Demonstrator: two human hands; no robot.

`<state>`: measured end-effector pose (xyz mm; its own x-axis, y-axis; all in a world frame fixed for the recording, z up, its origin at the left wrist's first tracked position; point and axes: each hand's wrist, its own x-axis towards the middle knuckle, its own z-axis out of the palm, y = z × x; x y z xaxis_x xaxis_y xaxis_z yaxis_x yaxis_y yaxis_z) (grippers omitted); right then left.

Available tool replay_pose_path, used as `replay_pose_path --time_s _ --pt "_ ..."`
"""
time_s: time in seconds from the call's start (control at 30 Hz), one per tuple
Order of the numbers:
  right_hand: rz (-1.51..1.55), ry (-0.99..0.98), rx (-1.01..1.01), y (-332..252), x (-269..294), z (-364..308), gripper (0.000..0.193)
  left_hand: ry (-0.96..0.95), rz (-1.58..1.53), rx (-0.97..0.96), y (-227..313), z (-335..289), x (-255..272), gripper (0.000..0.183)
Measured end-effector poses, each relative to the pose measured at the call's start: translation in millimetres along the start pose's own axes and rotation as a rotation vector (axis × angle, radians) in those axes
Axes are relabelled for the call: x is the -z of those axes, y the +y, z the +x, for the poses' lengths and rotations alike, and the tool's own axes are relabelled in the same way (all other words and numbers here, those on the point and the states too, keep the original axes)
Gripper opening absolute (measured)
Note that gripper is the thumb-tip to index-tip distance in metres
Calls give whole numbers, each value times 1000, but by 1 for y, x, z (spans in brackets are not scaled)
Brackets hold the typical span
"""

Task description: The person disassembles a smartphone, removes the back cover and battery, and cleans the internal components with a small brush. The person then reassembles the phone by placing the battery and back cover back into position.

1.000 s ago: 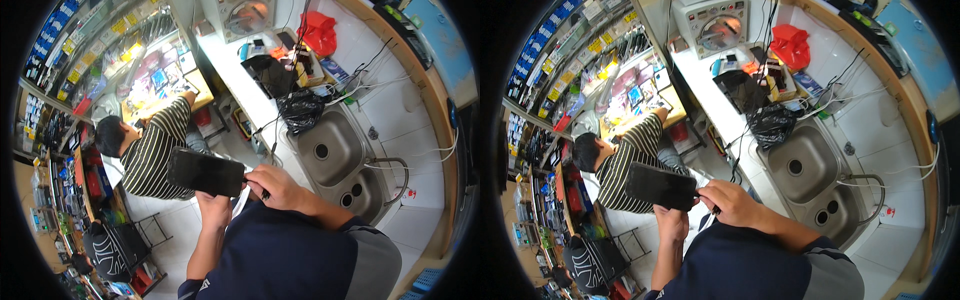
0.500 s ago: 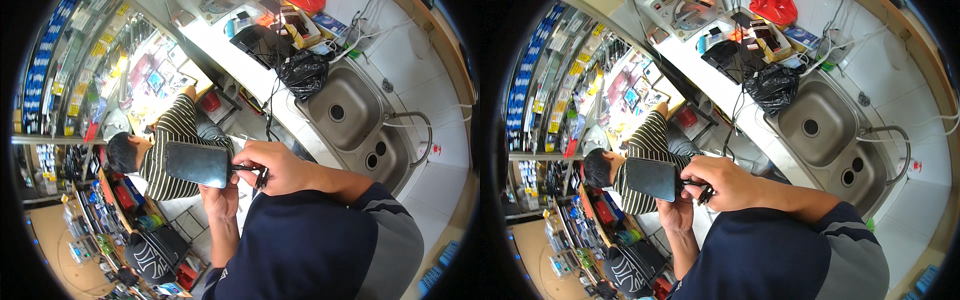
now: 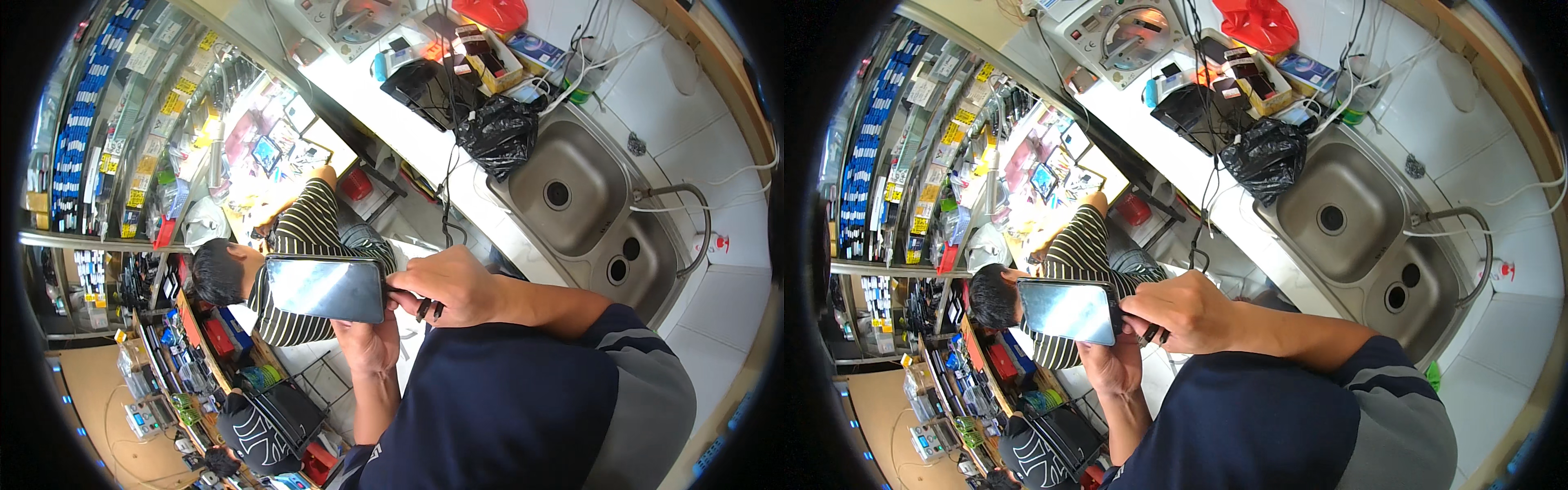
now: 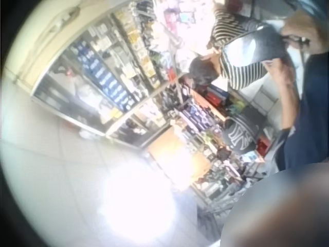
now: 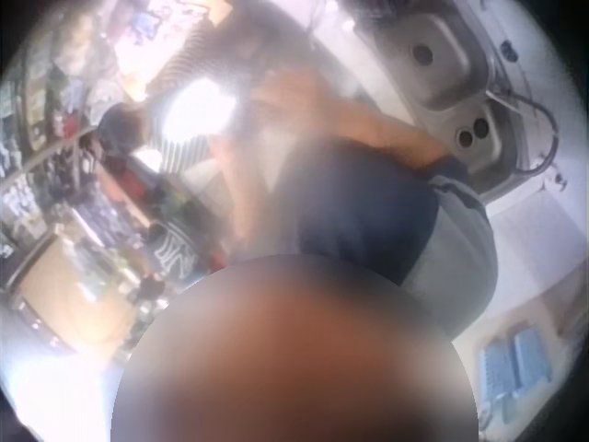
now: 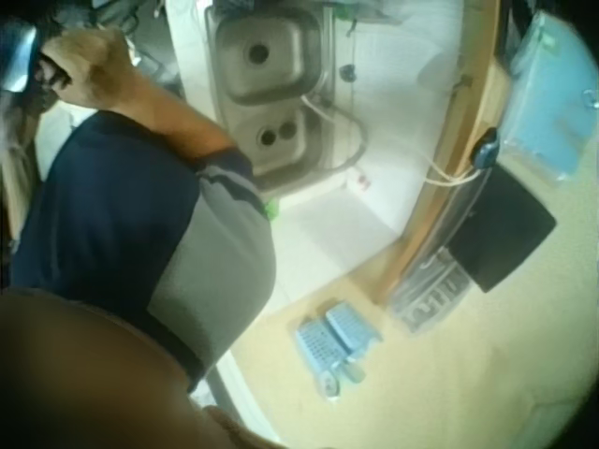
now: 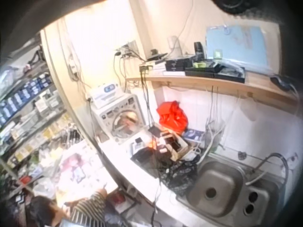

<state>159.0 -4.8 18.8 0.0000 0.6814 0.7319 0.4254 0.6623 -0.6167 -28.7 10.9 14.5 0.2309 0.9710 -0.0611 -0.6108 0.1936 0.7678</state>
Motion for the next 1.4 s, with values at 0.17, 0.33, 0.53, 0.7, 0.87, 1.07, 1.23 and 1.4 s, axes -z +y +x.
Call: replay_pose_path --time_s 0.17,0.33,0.53,0.7,0.87,1.07,1.23,1.4 --pt "15 9 35 3 4 -3 25 -30 26 -11 -3 -3 -6 39" --pt "20 4 54 3 5 -9 27 -16 13 -36 -7 -5 -11 31" --pt "46 32 32 5 3 -14 28 -2 29 -47 -12 -4 -14 25" --pt "46 36 36 7 2 -17 28 34 25 -22 -15 -4 -14 23" --pt "52 11 22 7 8 -15 29 -27 72 -32 -19 -3 -11 28" --pt "21 -81 -92 21 11 -37 24 21 130 -23 -24 -10 -4 32" --pt "-261 -540 -457 96 -3 -102 27 94 55 -45 -20 -18 -2 23" --pt "-563 -1266 -517 181 -21 -175 12 128 45 -53 -17 -22 5 26"
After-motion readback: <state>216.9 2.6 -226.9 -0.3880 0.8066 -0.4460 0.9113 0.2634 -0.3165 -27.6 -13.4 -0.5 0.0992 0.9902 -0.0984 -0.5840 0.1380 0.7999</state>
